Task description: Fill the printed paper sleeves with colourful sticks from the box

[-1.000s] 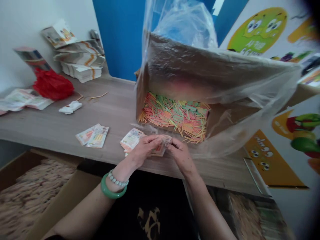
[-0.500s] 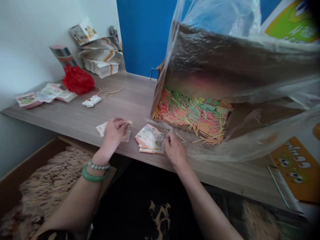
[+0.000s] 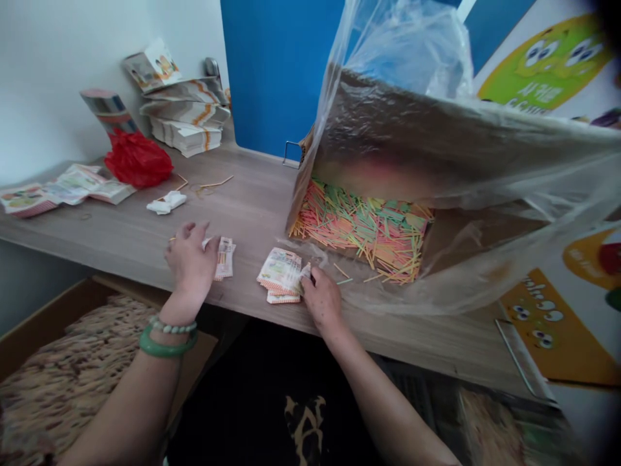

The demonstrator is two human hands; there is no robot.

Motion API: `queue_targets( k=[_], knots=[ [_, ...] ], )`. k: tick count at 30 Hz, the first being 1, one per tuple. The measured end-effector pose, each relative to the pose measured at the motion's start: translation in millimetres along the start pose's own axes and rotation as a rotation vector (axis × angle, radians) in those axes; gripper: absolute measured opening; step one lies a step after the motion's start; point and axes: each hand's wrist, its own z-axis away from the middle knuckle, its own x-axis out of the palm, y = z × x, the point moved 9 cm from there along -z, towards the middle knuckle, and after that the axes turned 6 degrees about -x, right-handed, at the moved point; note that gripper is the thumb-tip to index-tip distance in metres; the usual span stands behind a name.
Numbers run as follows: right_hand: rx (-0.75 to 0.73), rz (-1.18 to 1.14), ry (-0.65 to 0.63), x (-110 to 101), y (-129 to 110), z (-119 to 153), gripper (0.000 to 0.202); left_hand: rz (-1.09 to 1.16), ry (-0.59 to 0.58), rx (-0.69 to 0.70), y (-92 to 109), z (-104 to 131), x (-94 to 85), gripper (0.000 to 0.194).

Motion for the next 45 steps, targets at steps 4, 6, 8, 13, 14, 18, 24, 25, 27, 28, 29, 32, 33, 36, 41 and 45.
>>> queue_targets(
  k=[4, 6, 8, 13, 14, 18, 24, 25, 27, 28, 29, 32, 33, 36, 41, 45],
  knots=[
    [-0.16, -0.05, 0.196, -25.5, -18.9, 14.3, 0.018, 0.294, -0.397, 0.014, 51.8, 51.3, 48.4, 0.025],
    [-0.264, 0.0, 0.24, -34.0, -32.6, 22.5, 0.02, 0.531, -0.736, -0.028, 80.6, 85.2, 85.0, 0.03],
    [-0.319, 0.015, 0.257, -39.3, -38.9, 28.1, 0.021, 0.684, -0.897, -0.118, 98.3, 106.6, 108.2, 0.033],
    [-0.36, -0.263, 0.164, -54.8, -17.9, 29.8, 0.035, 0.784, -1.037, -0.374, 103.7, 126.0, 141.1, 0.039],
    [-0.362, -0.297, 0.144, -61.9, -7.9, 27.8, 0.039, 0.816, -1.025, -0.387, 103.7, 125.4, 142.2, 0.038],
    [-0.21, 0.005, 0.167, -105.1, 58.7, 6.1, 0.035, 0.862, -1.012, -0.359, 104.0, 124.8, 142.5, 0.036],
    [0.082, 0.601, 0.055, -130.8, 137.6, -42.8, 0.033, 0.912, -1.059, -0.396, 113.4, 138.2, 151.2, 0.034],
    [0.075, 0.646, 0.044, -129.3, 138.9, -50.2, 0.033, 0.911, -1.077, -0.417, 115.0, 142.2, 154.6, 0.034],
    [0.056, 0.719, 0.016, -124.4, 137.8, -62.2, 0.035, 0.895, -1.079, -0.466, 115.1, 148.1, 160.5, 0.03],
    [0.046, 0.747, 0.005, -122.2, 136.4, -66.5, 0.037, 0.894, -1.058, -0.487, 114.0, 149.0, 161.9, 0.029],
    [0.033, 0.767, 0.001, -120.7, 134.7, -69.6, 0.038, 0.906, -1.031, -0.504, 112.8, 149.0, 162.4, 0.029],
    [0.003, 0.796, 0.007, -118.9, 133.2, -73.4, 0.039, 0.994, -0.975, -0.558, 110.6, 149.5, 161.1, 0.029],
    [-0.001, 0.802, 0.01, -118.5, 134.4, -73.6, 0.039, 1.026, -0.97, -0.584, 110.1, 150.7, 160.6, 0.028],
    [0.011, 0.811, 0.014, -116.7, 141.7, -73.7, 0.038, 1.059, -1.005, -0.708, 107.1, 160.2, 162.3, 0.023],
    [0.063, 0.825, 0.041, -117.2, 152.4, -73.3, 0.039, 1.002, -1.197, -0.827, 109.6, 180.5, 163.7, 0.028],
    [0.053, 0.828, 0.009, -117.5, 152.5, -71.7, 0.038, 0.978, -1.299, -0.851, 109.2, 189.1, 159.1, 0.024]
  ],
)
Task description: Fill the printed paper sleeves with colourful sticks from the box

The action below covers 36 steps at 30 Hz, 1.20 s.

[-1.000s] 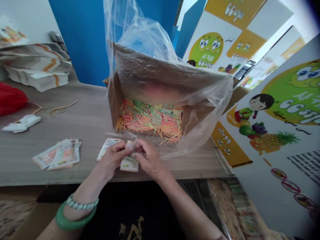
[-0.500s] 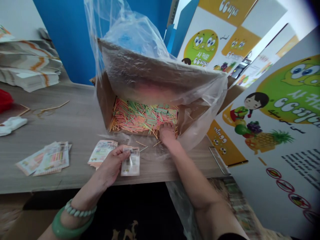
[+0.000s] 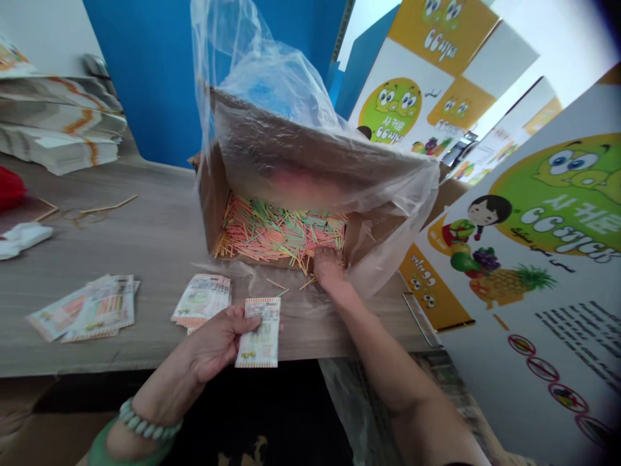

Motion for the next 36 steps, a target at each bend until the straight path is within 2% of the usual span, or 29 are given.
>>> queue_targets(
  k=[4, 7, 9, 10, 12, 14, 17, 20, 24, 28, 31, 36],
  knots=[
    [-0.053, -0.017, -0.032, -3.2, -3.6, -1.0, 0.037, -0.036, 0.006, -0.025, -10.2, 0.4, -2.9, 0.019],
    [-0.029, -0.024, -0.026, -9.0, 1.5, -4.1, 0.036, -0.076, 0.032, 0.081, -6.8, 0.6, -7.0, 0.023],
    [0.049, -0.111, 0.023, -15.4, 12.7, -4.4, 0.033, -0.108, 0.076, 0.155, -0.7, 3.4, -12.9, 0.024],
    [0.103, -0.22, 0.072, -18.9, 20.0, -2.8, 0.031, -0.121, 0.093, 0.177, 2.1, 5.3, -15.6, 0.024],
    [0.192, -0.612, 0.209, -22.0, 31.8, 5.0, 0.025, -0.128, 0.106, 0.185, 6.0, 8.5, -20.0, 0.026],
    [0.21, -1.016, 0.31, -16.4, 30.5, 16.6, 0.019, -0.137, 0.101, 0.179, 8.9, 9.9, -22.1, 0.029],
    [0.118, -1.489, 0.314, 0.9, 0.1, 35.2, 0.013, -0.182, 0.06, 0.214, 14.4, 8.7, -19.0, 0.033],
    [0.068, -1.769, 0.291, 16.1, -31.0, 51.7, 0.014, -0.262, 0.02, 0.205, 12.0, 3.4, -15.6, 0.042],
    [0.09, -1.797, 0.306, 23.6, -41.9, 58.5, 0.019, -0.466, 0.077, 0.185, 6.3, -2.1, -19.7, 0.023],
    [0.074, -1.77, 0.326, 22.4, -37.2, 57.0, 0.024, -0.594, 0.126, 0.313, 14.7, 2.1, -15.4, 0.022],
    [0.055, -1.67, 0.349, 20.8, -33.0, 59.2, 0.016, -0.558, 0.127, 0.346, 18.0, 6.5, -10.6, 0.016],
    [0.053, -1.488, 0.367, 18.6, -31.1, 66.8, 0.01, -0.352, 0.062, 0.22, 11.0, 6.5, -3.9, 0.027]
  ],
)
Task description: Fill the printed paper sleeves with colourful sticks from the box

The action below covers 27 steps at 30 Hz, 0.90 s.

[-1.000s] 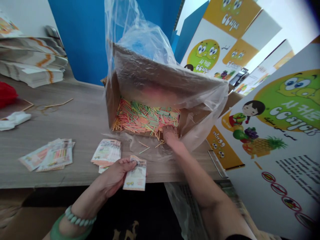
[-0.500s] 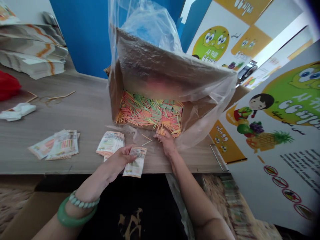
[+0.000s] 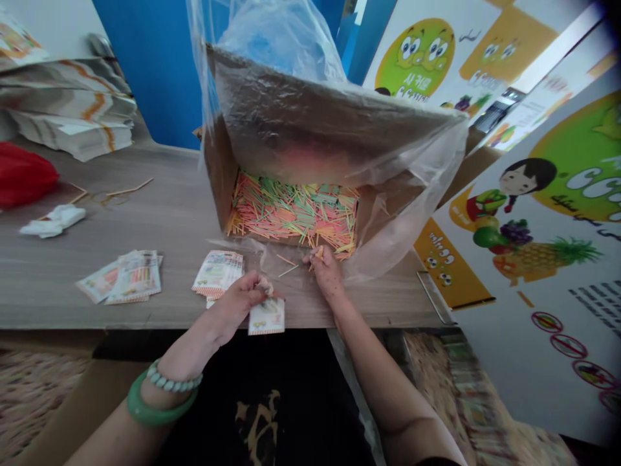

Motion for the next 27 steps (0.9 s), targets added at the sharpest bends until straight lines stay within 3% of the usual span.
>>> queue_targets(
  k=[3, 5, 10, 16, 23, 27],
  knots=[
    [-0.036, 0.046, -0.08, 7.6, -4.1, 3.6, 0.013, -0.002, -0.034, 0.018, 1.8, -3.8, 2.8, 0.032],
    [-0.06, 0.084, -0.124, 12.0, -5.6, 5.3, 0.014, -0.08, -0.037, 0.036, 0.9, -8.5, 1.6, 0.025],
    [-0.002, 0.057, -0.06, 6.4, 2.4, 6.0, 0.018, -0.241, 0.071, 0.16, 9.3, -16.3, -7.3, 0.025],
    [-0.078, 0.023, 0.007, -3.8, -9.7, 2.5, 0.018, -0.232, 0.177, 0.214, 27.7, -15.2, -6.6, 0.024],
    [-0.012, -0.043, -0.019, -1.2, -2.9, 0.0, 0.016, -0.219, 0.201, 0.114, 16.4, -19.6, -9.6, 0.023],
    [-0.023, 0.024, -0.044, 1.3, -5.7, 0.6, 0.011, -0.298, 0.252, 0.264, 30.5, -12.7, -15.6, 0.017]
  ],
)
